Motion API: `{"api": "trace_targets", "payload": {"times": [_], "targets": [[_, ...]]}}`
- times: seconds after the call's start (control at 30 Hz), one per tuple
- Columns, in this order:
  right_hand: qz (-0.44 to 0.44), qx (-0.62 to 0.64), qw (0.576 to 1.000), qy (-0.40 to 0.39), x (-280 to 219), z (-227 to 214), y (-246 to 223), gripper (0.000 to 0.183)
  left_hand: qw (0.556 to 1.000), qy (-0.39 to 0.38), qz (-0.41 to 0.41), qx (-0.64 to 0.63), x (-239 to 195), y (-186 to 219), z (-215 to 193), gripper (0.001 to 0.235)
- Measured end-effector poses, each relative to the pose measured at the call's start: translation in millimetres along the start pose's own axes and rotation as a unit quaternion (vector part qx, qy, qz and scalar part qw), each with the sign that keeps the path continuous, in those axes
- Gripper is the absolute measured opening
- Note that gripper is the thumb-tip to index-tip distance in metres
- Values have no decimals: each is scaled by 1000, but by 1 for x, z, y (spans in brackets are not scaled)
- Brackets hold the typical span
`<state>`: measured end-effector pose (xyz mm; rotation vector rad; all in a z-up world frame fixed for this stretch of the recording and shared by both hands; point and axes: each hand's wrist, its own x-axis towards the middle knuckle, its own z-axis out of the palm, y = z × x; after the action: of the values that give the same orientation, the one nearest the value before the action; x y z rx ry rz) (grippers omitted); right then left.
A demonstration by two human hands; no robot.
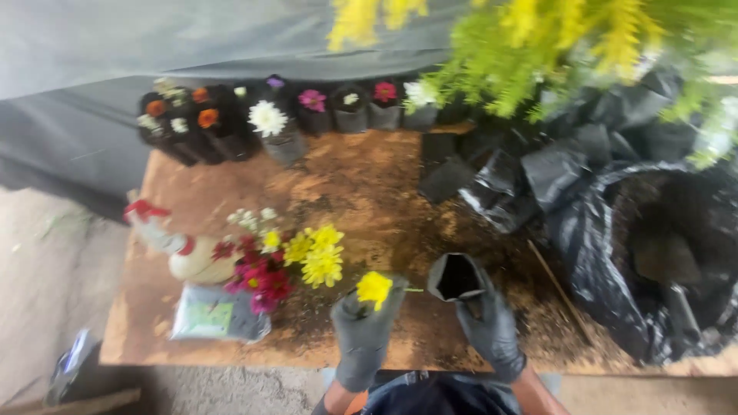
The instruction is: The person pots small flowering plants into black plastic bags filled with soil. They use a small trowel to scoop soil from a larger bag and fill the smaller bags around the plants, then place the finished pots in a row.
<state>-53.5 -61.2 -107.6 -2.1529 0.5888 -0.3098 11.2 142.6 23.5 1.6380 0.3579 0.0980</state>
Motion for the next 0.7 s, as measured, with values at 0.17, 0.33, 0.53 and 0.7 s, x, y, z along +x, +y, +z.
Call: {"api": "trace_targets", "payload": {"times": [0.17,0.33,0.53,0.7], "targets": [[-118,72,990,19,-3,-10,-17,80,942,-241,233,14,6,-44,67,63],[-124,106,987,11,-2,-16,-23,84,907,-223,353,49,18,-59,88,46],[-119,104,987,3,1,-24,-37,88,917,-223,328,34,26,-74,91,24],[-52,130,989,-37,2,-28,-43,90,913,-247,320,54,25,-72,89,14]]}}
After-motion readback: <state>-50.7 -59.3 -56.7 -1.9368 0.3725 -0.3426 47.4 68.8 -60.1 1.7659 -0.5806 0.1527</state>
